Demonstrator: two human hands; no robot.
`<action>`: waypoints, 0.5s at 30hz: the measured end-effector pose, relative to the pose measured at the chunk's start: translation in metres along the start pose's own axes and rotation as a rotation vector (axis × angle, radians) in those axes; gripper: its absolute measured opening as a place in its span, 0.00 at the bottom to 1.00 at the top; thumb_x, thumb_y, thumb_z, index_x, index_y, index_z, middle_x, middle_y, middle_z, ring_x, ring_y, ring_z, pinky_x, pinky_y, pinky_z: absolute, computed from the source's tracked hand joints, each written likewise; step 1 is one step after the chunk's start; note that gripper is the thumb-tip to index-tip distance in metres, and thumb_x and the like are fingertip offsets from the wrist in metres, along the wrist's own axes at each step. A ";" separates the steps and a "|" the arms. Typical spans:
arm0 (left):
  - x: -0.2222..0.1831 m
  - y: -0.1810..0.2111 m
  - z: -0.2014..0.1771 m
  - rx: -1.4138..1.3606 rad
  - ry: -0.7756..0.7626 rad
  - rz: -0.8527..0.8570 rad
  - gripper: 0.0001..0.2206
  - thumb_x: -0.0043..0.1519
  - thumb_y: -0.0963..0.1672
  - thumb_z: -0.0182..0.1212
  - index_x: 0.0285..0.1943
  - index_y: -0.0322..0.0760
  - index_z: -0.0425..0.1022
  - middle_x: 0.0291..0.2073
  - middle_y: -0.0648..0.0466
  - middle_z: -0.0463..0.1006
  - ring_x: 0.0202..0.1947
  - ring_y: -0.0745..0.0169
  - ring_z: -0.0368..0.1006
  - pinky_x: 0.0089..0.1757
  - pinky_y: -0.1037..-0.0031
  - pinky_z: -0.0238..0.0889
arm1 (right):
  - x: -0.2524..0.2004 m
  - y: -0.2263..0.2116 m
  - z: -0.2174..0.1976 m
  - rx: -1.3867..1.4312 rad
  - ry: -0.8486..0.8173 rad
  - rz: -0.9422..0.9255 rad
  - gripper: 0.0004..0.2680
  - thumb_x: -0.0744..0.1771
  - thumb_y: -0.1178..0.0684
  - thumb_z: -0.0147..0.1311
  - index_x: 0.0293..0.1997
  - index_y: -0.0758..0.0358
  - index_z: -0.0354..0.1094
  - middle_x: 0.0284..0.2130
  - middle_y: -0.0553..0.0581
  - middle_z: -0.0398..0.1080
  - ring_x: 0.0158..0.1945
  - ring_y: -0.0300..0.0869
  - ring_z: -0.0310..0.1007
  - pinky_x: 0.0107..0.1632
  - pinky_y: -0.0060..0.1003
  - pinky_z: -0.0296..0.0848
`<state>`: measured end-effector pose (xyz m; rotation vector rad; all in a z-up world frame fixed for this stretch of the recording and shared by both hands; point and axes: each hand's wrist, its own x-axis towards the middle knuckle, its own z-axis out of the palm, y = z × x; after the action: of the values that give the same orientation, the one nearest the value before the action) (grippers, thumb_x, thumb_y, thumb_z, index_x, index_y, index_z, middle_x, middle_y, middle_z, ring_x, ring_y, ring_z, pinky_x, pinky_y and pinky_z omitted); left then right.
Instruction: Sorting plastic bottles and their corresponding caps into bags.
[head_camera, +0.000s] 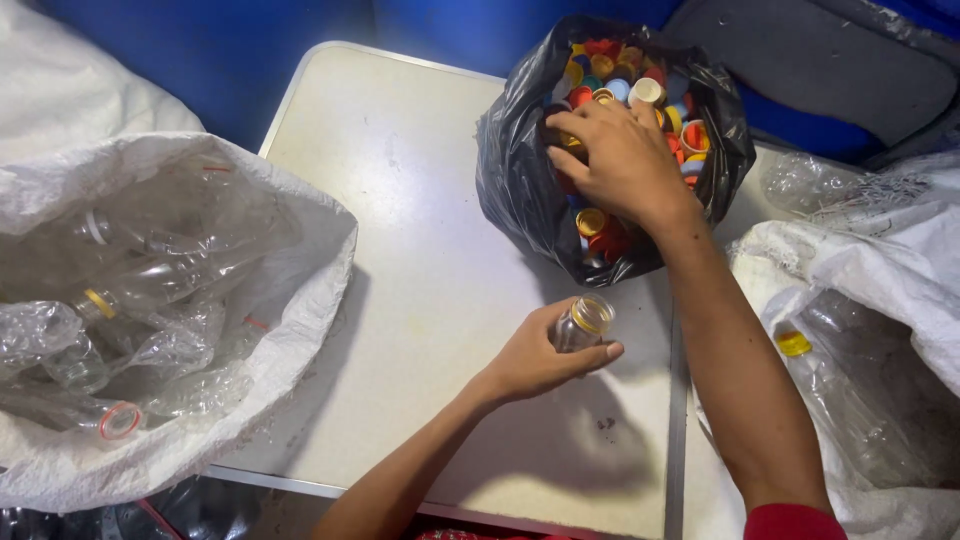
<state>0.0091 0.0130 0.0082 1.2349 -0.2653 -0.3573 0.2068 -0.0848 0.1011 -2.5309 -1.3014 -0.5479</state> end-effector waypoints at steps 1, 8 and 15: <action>-0.004 0.000 0.002 0.067 0.087 0.005 0.16 0.59 0.52 0.68 0.44 0.40 0.74 0.29 0.60 0.74 0.27 0.75 0.70 0.30 0.81 0.64 | 0.000 0.003 0.012 -0.013 -0.051 -0.039 0.11 0.68 0.48 0.61 0.52 0.60 0.75 0.42 0.60 0.76 0.50 0.53 0.73 0.57 0.52 0.58; -0.003 0.000 -0.001 0.091 0.230 0.094 0.17 0.61 0.52 0.68 0.45 0.37 0.74 0.31 0.58 0.75 0.31 0.73 0.69 0.34 0.79 0.63 | 0.001 0.004 0.012 -0.149 -0.086 0.074 0.09 0.67 0.48 0.64 0.49 0.58 0.76 0.37 0.57 0.77 0.45 0.50 0.75 0.57 0.49 0.60; -0.006 0.007 0.001 0.276 0.242 0.108 0.20 0.60 0.54 0.67 0.45 0.36 0.74 0.32 0.55 0.80 0.32 0.69 0.76 0.35 0.77 0.68 | -0.007 0.005 -0.009 0.094 -0.110 0.098 0.09 0.65 0.46 0.68 0.41 0.56 0.75 0.34 0.51 0.78 0.40 0.44 0.76 0.60 0.49 0.58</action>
<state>0.0044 0.0164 0.0148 1.5140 -0.1753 -0.0760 0.2054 -0.0960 0.1066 -2.5621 -1.2002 -0.3236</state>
